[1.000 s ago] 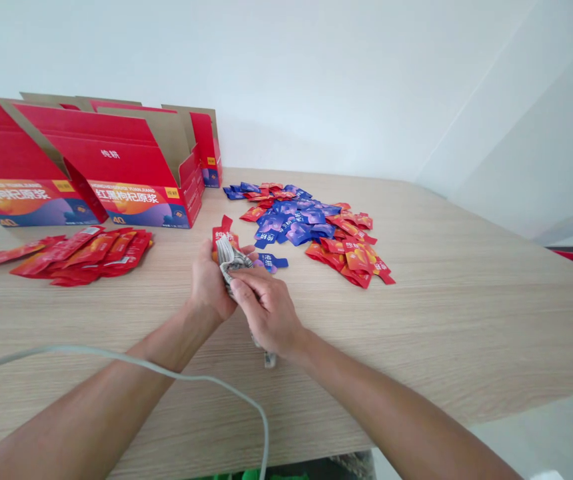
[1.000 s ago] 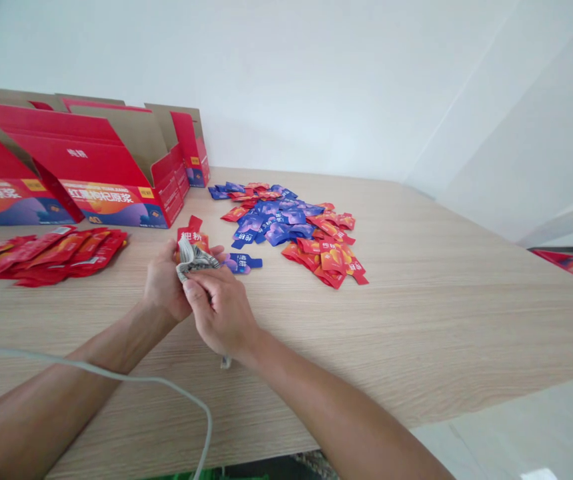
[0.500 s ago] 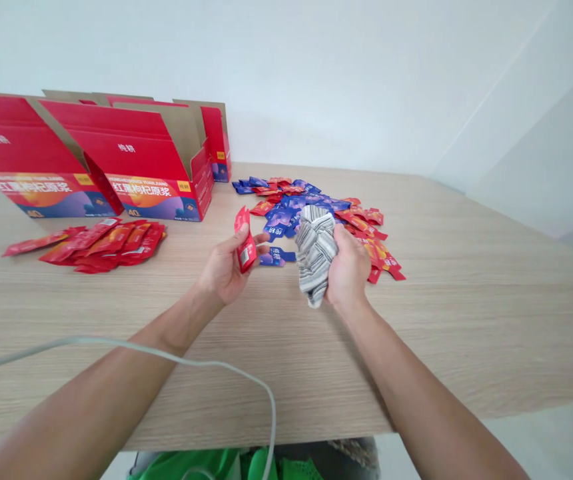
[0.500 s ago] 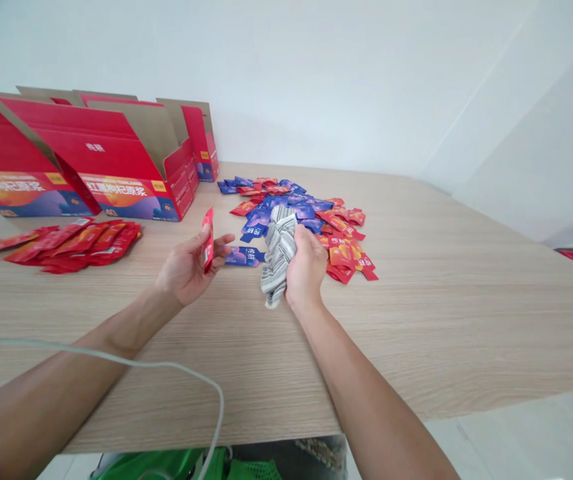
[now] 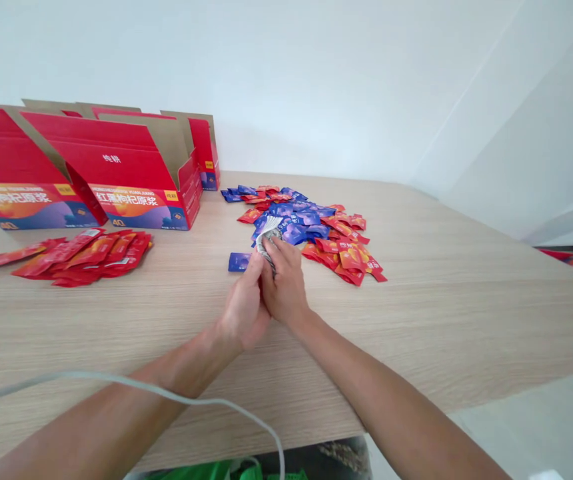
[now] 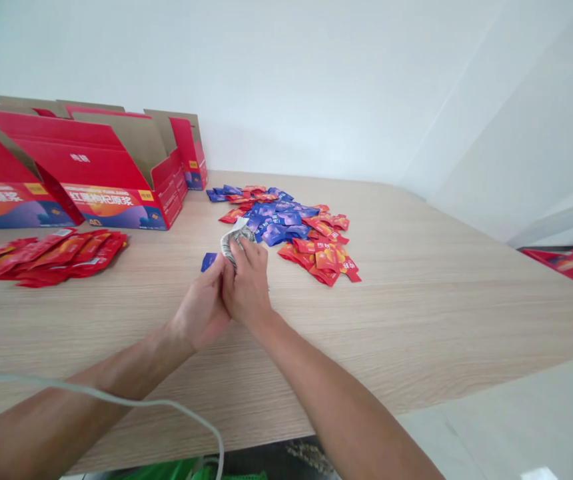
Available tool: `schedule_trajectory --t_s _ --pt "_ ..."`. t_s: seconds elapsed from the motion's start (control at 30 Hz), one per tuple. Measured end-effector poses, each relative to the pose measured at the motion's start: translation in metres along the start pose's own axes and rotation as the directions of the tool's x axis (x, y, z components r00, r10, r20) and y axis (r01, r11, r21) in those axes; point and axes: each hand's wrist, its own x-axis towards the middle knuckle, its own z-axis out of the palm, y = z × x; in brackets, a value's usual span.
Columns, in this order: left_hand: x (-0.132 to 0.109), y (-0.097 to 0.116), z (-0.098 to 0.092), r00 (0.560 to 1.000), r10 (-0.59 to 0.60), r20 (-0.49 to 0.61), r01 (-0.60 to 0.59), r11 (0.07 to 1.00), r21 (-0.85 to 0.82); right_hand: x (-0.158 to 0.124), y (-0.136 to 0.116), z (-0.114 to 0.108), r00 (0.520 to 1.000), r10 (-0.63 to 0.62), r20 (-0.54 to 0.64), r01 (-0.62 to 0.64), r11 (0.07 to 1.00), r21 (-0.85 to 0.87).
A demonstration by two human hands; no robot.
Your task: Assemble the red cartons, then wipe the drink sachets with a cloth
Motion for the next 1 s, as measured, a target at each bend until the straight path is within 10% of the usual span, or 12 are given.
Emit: schedule_trajectory --t_s 0.37,0.6,0.7,0.8,0.9,1.0 --pt "0.011 0.043 -0.007 0.991 -0.091 -0.101 0.086 0.995 -0.055 -0.015 -0.041 -0.003 0.976 -0.083 0.201 0.034 0.972 0.232" --pt "0.026 0.097 -0.047 0.904 0.319 -0.284 -0.243 0.931 0.272 -0.025 -0.036 -0.013 0.904 -0.208 0.373 0.032 0.904 0.427" --pt "0.029 0.153 -0.085 0.752 0.641 -0.153 -0.459 0.677 0.576 -0.021 -0.029 -0.018 0.926 -0.194 0.324 0.052 0.915 0.400" --pt "0.034 0.218 -0.130 0.495 0.863 0.104 -0.384 0.110 0.917 -0.014 -0.020 -0.019 0.948 -0.151 0.280 0.043 0.933 0.357" --pt "0.039 0.262 -0.170 0.558 0.804 0.207 0.066 -0.292 0.954 -0.010 -0.015 -0.020 0.958 -0.134 0.253 0.042 0.940 0.339" --pt "0.043 0.272 -0.195 0.633 0.745 0.209 0.163 -0.392 0.905 -0.008 -0.012 -0.022 0.960 -0.142 0.241 0.056 0.942 0.330"
